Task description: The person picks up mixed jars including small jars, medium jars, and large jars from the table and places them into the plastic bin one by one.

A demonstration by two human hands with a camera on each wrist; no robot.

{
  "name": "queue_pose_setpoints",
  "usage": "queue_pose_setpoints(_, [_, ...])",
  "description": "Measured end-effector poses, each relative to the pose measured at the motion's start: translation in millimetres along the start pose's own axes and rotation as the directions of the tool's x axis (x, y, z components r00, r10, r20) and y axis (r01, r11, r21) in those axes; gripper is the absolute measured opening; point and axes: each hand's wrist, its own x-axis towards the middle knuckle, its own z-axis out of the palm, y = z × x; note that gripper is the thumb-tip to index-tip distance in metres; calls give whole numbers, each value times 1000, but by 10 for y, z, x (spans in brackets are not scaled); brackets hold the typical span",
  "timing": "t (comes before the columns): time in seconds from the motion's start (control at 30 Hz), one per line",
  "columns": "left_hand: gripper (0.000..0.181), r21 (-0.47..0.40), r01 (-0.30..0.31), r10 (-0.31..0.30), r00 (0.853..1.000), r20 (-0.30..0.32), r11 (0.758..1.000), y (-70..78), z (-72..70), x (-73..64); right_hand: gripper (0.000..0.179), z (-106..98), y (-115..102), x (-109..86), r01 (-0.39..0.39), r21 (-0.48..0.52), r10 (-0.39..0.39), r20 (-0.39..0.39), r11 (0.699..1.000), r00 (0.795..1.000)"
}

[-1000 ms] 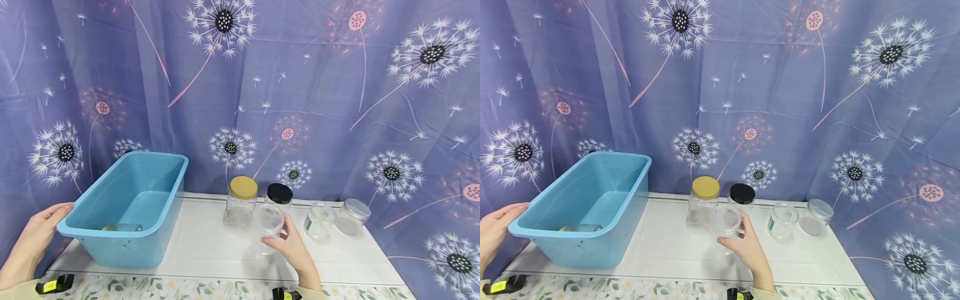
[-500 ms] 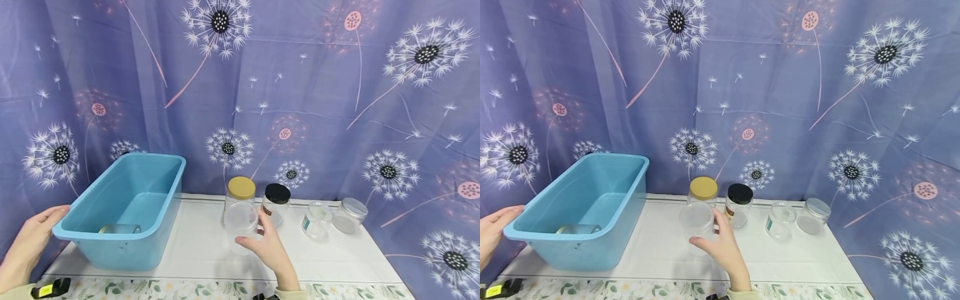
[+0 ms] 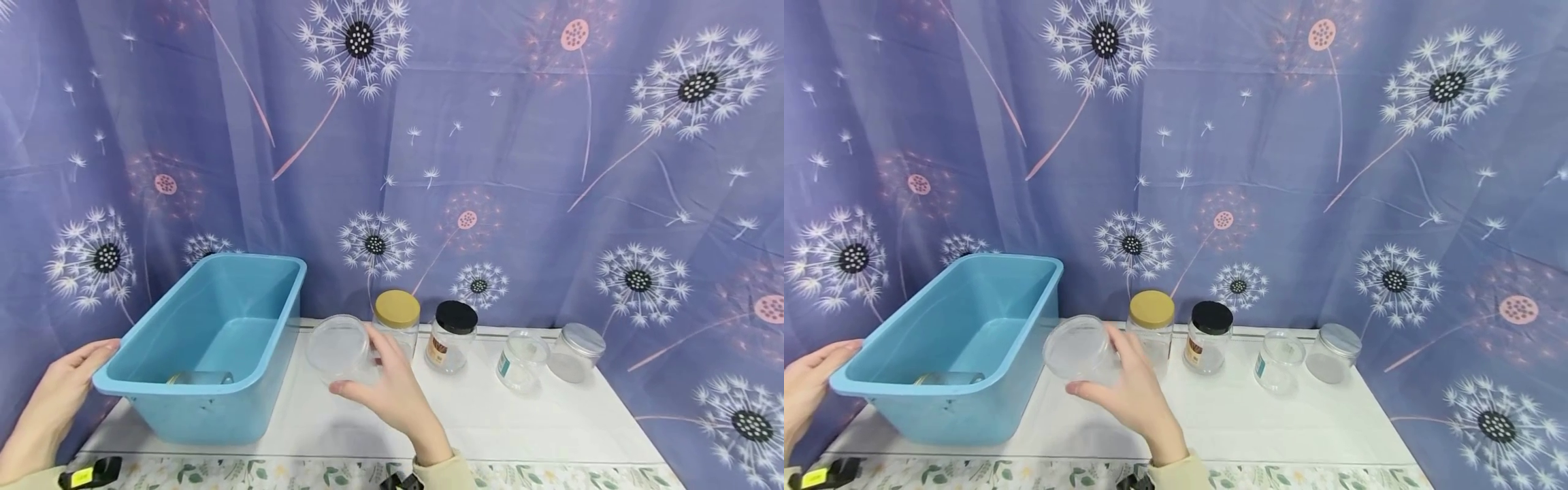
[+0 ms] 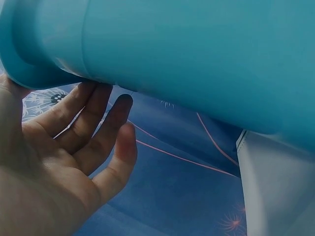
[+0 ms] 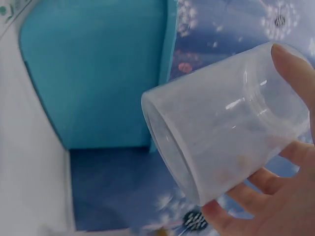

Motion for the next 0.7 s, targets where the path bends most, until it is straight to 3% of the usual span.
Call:
queue_pose_setpoints(0.13, [34, 3, -11, 11, 1000, 4, 1000, 16, -10, 5, 84, 17, -232, 149, 20, -71, -18, 20, 997, 1000])
queue_pose_setpoints(0.4, [46, 14, -6, 6, 1000, -3, 1000, 30, -37, -4, 86, 168, -603, 464, 131, -219, -105, 126, 967, 986])
queue_pose_setpoints(0.6, [32, -3, -21, 21, 1000, -7, 1000, 15, -26, -11, 94, 328, -774, 739, 266, -400, -210, 179, 877, 961])
queue_pose_setpoints(0.7, [37, 3, -11, 11, 1000, -4, 1000, 17, -25, -8, 95, 392, -844, 859, 299, -454, -231, 199, 840, 952])
